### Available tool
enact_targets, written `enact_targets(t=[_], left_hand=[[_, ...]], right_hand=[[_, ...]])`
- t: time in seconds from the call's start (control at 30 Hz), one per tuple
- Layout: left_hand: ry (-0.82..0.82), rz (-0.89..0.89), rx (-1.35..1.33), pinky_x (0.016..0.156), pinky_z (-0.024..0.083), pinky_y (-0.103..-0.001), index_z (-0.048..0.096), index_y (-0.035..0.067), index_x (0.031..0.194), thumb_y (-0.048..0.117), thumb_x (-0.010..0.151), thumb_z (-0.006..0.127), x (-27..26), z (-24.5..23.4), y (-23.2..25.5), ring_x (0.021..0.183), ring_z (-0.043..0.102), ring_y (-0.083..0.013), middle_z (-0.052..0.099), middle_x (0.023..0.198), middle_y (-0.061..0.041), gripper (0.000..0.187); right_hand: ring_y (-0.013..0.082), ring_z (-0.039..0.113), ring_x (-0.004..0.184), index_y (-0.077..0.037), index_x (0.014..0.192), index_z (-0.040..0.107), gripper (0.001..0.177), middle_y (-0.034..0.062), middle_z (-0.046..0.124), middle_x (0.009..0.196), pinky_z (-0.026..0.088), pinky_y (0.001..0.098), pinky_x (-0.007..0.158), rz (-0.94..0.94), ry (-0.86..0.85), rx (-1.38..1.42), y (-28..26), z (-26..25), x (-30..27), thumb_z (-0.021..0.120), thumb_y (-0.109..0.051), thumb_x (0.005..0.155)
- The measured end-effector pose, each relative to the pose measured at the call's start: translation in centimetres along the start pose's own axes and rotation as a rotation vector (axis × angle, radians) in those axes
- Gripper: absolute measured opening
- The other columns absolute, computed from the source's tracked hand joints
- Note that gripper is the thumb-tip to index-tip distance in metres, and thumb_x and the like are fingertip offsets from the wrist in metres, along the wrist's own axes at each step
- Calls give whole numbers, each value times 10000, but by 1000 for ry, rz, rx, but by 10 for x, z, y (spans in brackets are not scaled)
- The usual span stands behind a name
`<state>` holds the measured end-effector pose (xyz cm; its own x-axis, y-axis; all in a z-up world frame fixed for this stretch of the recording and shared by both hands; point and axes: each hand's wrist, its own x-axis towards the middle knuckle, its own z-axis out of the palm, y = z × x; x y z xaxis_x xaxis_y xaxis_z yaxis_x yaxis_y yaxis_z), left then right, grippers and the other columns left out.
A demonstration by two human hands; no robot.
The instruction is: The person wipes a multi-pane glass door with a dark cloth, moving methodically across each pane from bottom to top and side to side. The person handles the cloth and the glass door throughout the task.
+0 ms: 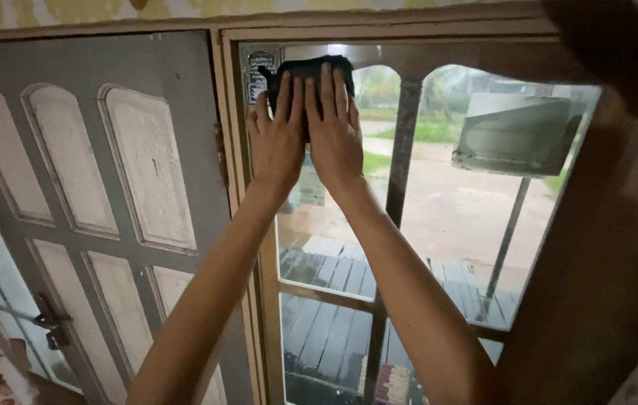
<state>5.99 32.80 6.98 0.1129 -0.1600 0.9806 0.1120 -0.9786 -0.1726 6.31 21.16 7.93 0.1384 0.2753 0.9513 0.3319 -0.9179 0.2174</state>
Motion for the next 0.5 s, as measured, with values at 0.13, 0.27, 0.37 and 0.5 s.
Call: enact_targets(t=[0.13, 0.27, 0.37, 0.5], left_hand=[[-9, -37, 3, 1070, 492, -476, 333, 192, 1620, 251, 1091, 614, -37, 5, 5, 1380, 496, -359, 310, 1660, -59, 601], [-74, -75, -138, 994, 450, -468, 325, 138, 1628, -37, 865, 716, -93, -13, 7, 1391, 387, -426, 265, 1667, -114, 875], [2, -61, -164, 847, 463, -377, 437, 116, 1556, -106, 876, 609, -139, -29, 9, 1350, 458, -410, 389, 1597, -111, 736], [78, 104, -324, 1028, 456, -554, 598, -55, 1358, -160, 807, 707, -220, -15, 1, 1363, 476, -439, 566, 1432, -232, 572]], right_hand=[[296, 210, 1565, -104, 1607, 368, 623, 120, 211, 1680, 383, 452, 1240, -34, 48, -46, -15, 5, -32, 675, -111, 1065], [281, 329, 1501, -74, 1515, 481, 542, 123, 452, 1573, 374, 434, 1151, -33, 67, -112, -52, -5, -80, 680, -65, 1011], [289, 389, 1491, -150, 1456, 573, 409, 117, 425, 1607, 454, 418, 1090, -37, 175, -138, -74, 22, -130, 565, -134, 1047], [260, 377, 1488, -85, 1502, 535, 398, 74, 386, 1633, 394, 434, 1154, 56, 58, -115, -119, 30, -206, 443, -208, 1135]])
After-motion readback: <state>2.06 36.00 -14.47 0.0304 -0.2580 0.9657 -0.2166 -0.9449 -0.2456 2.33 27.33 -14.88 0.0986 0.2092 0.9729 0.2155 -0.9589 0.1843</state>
